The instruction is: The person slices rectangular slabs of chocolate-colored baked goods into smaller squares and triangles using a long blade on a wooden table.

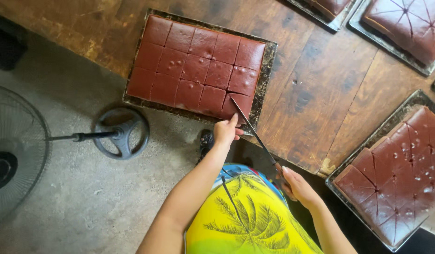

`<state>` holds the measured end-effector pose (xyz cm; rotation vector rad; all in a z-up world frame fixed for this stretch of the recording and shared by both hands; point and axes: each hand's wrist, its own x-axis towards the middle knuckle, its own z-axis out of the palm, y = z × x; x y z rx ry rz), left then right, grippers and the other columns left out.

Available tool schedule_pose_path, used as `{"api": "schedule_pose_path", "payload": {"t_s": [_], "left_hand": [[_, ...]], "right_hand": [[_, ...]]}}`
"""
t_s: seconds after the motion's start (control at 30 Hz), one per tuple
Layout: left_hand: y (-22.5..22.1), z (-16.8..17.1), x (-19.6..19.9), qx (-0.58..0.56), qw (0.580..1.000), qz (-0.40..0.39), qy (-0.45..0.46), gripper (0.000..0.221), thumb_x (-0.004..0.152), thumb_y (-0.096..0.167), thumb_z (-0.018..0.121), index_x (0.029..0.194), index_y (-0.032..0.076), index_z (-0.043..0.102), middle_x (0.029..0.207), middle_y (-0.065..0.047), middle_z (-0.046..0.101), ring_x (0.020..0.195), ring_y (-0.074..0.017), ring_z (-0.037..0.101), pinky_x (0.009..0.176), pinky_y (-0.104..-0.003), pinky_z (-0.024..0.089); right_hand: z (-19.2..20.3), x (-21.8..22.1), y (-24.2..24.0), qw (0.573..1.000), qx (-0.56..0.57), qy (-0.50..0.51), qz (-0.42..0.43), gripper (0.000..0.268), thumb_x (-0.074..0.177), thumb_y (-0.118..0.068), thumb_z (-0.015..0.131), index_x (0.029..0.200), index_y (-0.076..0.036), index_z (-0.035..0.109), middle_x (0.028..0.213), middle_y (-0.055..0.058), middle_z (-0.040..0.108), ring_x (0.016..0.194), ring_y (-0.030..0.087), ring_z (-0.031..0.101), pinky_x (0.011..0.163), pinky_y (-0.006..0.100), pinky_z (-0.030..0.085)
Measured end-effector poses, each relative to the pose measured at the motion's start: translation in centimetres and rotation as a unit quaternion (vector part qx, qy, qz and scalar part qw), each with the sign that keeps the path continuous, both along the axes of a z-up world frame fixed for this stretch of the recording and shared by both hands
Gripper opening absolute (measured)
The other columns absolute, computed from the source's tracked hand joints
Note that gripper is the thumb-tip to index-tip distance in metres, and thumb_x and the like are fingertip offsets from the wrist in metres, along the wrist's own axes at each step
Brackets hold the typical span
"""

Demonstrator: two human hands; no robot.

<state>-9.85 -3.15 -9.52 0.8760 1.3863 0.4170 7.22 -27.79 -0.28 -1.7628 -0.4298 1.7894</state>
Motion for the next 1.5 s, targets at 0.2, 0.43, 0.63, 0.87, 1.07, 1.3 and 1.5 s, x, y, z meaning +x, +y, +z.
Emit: {"api": "schedule_pose_path", "payload": {"t_s": [0.2,0.43,0.63,0.87,1.07,1.3,1.5], "left_hand": [[-0.1,0.1,-0.1,0.005,1.000,-0.006,0.007,0.057,0.096,0.048,0.064,0.089,-0.007,0.075,0.066,-0.014,0.075,0.041,-0.0153,0.060,0.040,-0.028,0.046],[-0.2,0.5,-0.1,0.022,0.999,-0.026,0.041,0.055,0.095,0.050,0.062,0.087,-0.003,0.077,0.066,-0.012,0.075,0.042,-0.0134,0.062,0.044,-0.028,0.049],[0.1,-2.0,1.1,0.015,1.000,0.008,0.013,0.053,0.094,0.046,0.065,0.086,-0.005,0.075,0.064,-0.015,0.074,0.041,-0.0157,0.061,0.042,-0.030,0.048],[-0.1,-2.9,1.0,0.051,0.999,0.016,0.010,0.052,0.096,0.044,0.063,0.080,-0.004,0.073,0.062,-0.014,0.073,0.038,-0.0160,0.059,0.039,-0.031,0.047],[-0.1,-2.4,1.4,0.022,0.999,0.032,0.018,0.050,0.095,0.043,0.065,0.081,-0.004,0.074,0.063,-0.014,0.074,0.039,-0.0156,0.059,0.040,-0.030,0.047],[-0.7,1.3,-0.2,0.024,1.000,-0.004,0.001,0.051,0.095,0.049,0.063,0.084,0.001,0.076,0.063,-0.012,0.074,0.039,-0.0129,0.057,0.041,-0.028,0.045],[4.9,7.4,-1.8,0.189,0.974,-0.050,-0.117,0.039,0.099,0.040,0.063,0.097,0.002,0.070,0.065,-0.007,0.069,0.044,-0.0108,0.057,0.040,-0.025,0.045]], "right_hand": [[-2.5,-0.8,3.0,0.998,0.023,0.055,-0.036,0.047,0.104,-0.051,0.041,0.104,-0.008,0.058,0.057,-0.004,0.041,0.044,0.008,0.033,0.039,0.027,0.026],[-0.5,-0.7,3.6,0.998,-0.054,-0.042,0.000,0.047,0.099,-0.054,0.042,0.106,-0.014,0.064,0.055,-0.002,0.036,0.043,0.011,0.028,0.040,0.028,0.020],[-0.3,0.2,0.1,0.997,-0.044,-0.050,-0.022,0.054,0.105,-0.056,0.043,0.107,-0.006,0.063,0.057,-0.002,0.036,0.044,0.011,0.029,0.041,0.028,0.021],[-6.3,-0.7,3.6,0.997,0.004,-0.073,0.004,0.051,0.107,-0.047,0.041,0.146,-0.020,0.061,0.085,0.002,0.055,0.056,0.009,0.037,0.048,0.025,0.033],[-5.5,2.3,-8.7,0.991,0.081,-0.104,0.030,0.040,0.107,-0.038,0.048,0.120,-0.003,0.063,0.081,0.000,0.055,0.062,0.007,0.045,0.053,0.024,0.037],[4.6,3.6,-13.4,0.979,-0.113,0.112,-0.124,0.056,0.102,-0.051,0.038,0.104,0.000,0.059,0.051,0.000,0.035,0.034,0.011,0.025,0.032,0.028,0.019],[3.1,0.3,-15.4,0.938,0.063,0.215,-0.266,0.056,0.097,-0.051,0.043,0.114,0.001,0.056,0.057,0.005,0.045,0.037,0.010,0.035,0.032,0.027,0.025]]}}
